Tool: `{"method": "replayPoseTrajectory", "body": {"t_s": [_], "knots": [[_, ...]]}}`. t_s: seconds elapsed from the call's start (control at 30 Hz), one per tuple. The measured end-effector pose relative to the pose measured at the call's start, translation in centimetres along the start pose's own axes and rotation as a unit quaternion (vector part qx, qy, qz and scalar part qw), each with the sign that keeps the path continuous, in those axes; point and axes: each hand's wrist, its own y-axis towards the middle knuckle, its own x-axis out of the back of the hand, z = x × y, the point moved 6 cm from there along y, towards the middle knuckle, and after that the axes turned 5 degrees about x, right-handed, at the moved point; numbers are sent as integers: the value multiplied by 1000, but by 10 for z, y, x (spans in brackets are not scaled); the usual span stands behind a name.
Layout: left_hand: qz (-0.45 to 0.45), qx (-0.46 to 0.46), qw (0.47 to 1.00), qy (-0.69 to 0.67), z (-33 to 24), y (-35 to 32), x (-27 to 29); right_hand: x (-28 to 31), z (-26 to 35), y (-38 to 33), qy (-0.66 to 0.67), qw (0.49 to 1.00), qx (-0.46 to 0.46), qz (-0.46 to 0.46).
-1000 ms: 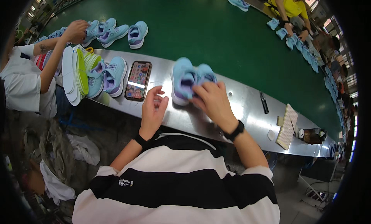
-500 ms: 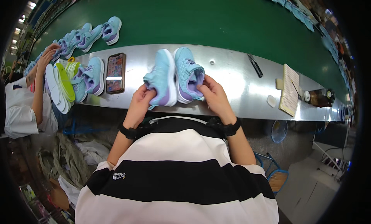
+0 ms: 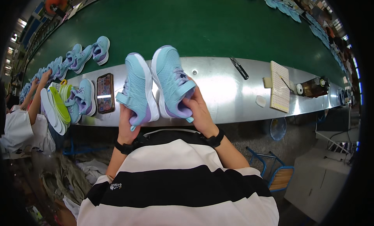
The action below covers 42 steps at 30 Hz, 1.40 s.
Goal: The person repeatedly picks up pairs of light blue and purple shoes from a green conveyor belt, turns them over to inspect the soles and uppers, and places them back on the belt. The person also briefly touches their own hand during the process.
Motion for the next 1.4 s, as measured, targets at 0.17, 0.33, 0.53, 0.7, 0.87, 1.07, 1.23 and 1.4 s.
{"method": "replayPoseTrajectory", "body": {"t_s": [0.17,0.33,0.53,0.7,0.87,1.07,1.23,1.4], "knots": [[5,-290,765,575,-33,-12,-17,-6,29,-9,-497,822,270,62],[-6,-124,878,462,-28,2,9,3,31,3,-526,821,207,83],[40,-5,898,438,-22,18,21,16,18,22,-364,924,-33,114],[8,113,993,36,-6,16,8,-6,-1,19,138,981,-131,27],[10,114,993,-36,-12,15,-23,-28,10,31,169,980,-103,3],[31,89,996,-7,-11,21,-18,-20,8,32,159,984,-80,23],[-109,-74,917,377,-8,40,22,21,20,36,-386,915,44,-112],[17,-121,916,381,13,35,26,-17,63,34,-538,766,318,152]]}}
